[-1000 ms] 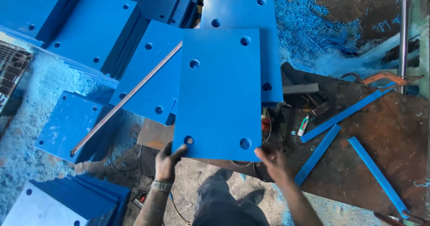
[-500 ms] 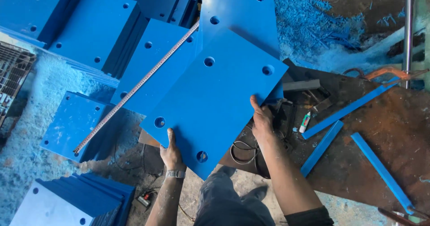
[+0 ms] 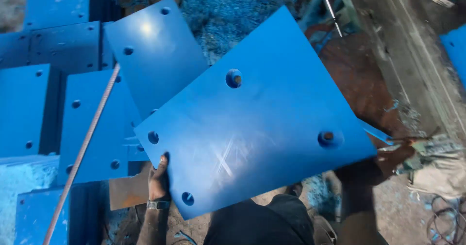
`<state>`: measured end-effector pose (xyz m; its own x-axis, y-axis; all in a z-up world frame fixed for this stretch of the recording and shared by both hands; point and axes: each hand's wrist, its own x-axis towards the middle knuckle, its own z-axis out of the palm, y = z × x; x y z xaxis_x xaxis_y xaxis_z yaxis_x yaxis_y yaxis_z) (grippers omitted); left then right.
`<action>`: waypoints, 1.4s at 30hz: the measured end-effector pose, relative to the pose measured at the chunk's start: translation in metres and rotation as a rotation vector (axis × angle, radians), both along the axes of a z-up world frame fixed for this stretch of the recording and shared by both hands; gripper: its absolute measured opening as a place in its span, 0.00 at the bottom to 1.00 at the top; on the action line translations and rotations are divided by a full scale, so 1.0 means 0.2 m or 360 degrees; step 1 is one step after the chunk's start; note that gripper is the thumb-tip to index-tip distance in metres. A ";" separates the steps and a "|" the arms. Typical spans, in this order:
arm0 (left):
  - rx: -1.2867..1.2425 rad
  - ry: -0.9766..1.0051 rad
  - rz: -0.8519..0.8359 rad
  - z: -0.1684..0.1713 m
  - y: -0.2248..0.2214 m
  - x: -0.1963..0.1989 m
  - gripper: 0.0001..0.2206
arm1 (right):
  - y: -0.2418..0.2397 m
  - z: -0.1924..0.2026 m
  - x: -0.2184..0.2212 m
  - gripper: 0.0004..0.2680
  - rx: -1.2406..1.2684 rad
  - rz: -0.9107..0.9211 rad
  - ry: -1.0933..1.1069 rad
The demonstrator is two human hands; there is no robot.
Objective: The worker moves blue plastic blocks from a stack to a workbench, aligns them using a metal guide, and then restacks them.
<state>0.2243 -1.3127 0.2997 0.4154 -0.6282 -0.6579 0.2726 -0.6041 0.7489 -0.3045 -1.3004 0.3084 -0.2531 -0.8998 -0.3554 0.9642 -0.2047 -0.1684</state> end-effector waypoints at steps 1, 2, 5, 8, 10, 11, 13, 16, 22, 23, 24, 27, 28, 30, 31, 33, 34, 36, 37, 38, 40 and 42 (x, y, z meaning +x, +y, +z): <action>-0.0041 -0.0085 -0.0140 0.02 -0.03 -0.07 0.30 | 0.07 0.02 -0.22 0.25 -0.0160 0.0143 0.0205; -0.0105 -0.0175 -0.0271 0.03 -0.08 -0.13 0.28 | 0.11 0.02 -0.44 0.25 -0.0335 0.0292 0.0409; -0.0186 -0.0068 -0.0441 -0.11 -0.13 -0.31 0.24 | 0.03 0.47 -0.52 0.35 -0.0239 0.0774 0.0686; -0.0030 -0.0092 -0.0715 -0.13 -0.21 -0.65 0.24 | 0.47 0.03 -0.90 0.25 0.0825 0.0937 0.1380; -0.0026 -0.0105 -0.0924 -0.12 -0.27 -0.92 0.24 | 0.60 -0.01 -1.02 0.18 0.0957 0.0897 0.1456; -0.0028 -0.0127 -0.1122 -0.12 -0.30 -1.06 0.25 | 0.68 -0.02 -1.08 0.14 0.1077 0.0865 0.1527; 0.0047 0.0015 -0.1118 -0.03 -0.36 -1.37 0.26 | 0.75 0.05 -1.25 0.15 0.1271 0.0794 0.1639; -0.0038 0.0223 -0.1269 0.01 -0.52 -1.75 0.21 | 0.72 0.15 -1.54 0.15 0.1478 0.0616 0.1770; 0.0082 -0.0390 -0.1626 0.29 -1.08 -2.43 0.22 | 0.31 0.34 -2.00 0.15 0.1501 0.0245 0.1736; 0.0157 -0.0477 -0.1681 0.32 -1.20 -2.53 0.26 | 0.17 0.41 -2.03 0.19 0.1715 0.0311 0.1954; 0.0158 -0.0481 -0.1684 0.28 -1.31 -2.62 0.26 | 0.13 0.30 -2.17 0.19 0.1717 0.0310 0.1949; -0.0107 -0.0502 -0.1793 0.09 -1.63 -2.84 0.21 | -0.09 0.08 -2.44 0.21 0.1698 0.0317 0.2328; -0.0219 -0.0459 -0.1697 -0.02 -1.72 -2.91 0.18 | -0.20 0.09 -2.44 0.23 0.1608 0.0322 0.2239; -0.0325 -0.0413 -0.1610 -0.20 -1.87 -3.02 0.17 | -0.36 0.00 -2.50 0.28 0.1532 0.0322 0.2143; -0.0489 -0.0515 -0.1594 -0.27 -1.94 -3.08 0.20 | -0.41 -0.11 -2.56 0.25 0.1266 0.0247 0.2116; -0.0645 -0.0608 -0.1605 -0.39 -2.06 -3.15 0.23 | -0.52 -0.25 -2.60 0.22 0.1032 0.0161 0.2065; -0.0620 -0.0618 -0.1568 -0.45 -2.11 -3.19 0.24 | -0.59 -0.26 -2.59 0.23 0.1260 0.0354 0.2062; -0.0585 -0.0611 -0.1542 -0.59 -2.19 -3.23 0.24 | -0.73 -0.29 -2.56 0.25 0.1508 0.0552 0.2044; -0.0579 -0.0573 -0.1514 -0.67 -2.22 -3.24 0.22 | -0.79 -0.31 -2.55 0.24 0.1580 0.0656 0.1943; -0.0568 -0.0536 -0.1484 -0.75 -2.24 -3.24 0.20 | -0.85 -0.32 -2.53 0.22 0.1649 0.0764 0.1837; -0.0470 -0.0572 -0.1522 -0.84 -2.24 -3.26 0.20 | -0.85 -0.50 -2.55 0.25 0.1727 0.0886 0.2096; -0.0362 -0.0641 -0.1528 -0.95 -2.22 -3.24 0.20 | -0.85 -0.66 -2.55 0.28 0.1747 0.1042 0.2357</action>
<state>-0.4247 -1.7575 0.1097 -0.1580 -0.8990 -0.4085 -0.5365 -0.2692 0.7998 -0.8137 -1.4709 0.1764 -0.6027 -0.5367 -0.5906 -0.1622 0.8070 -0.5678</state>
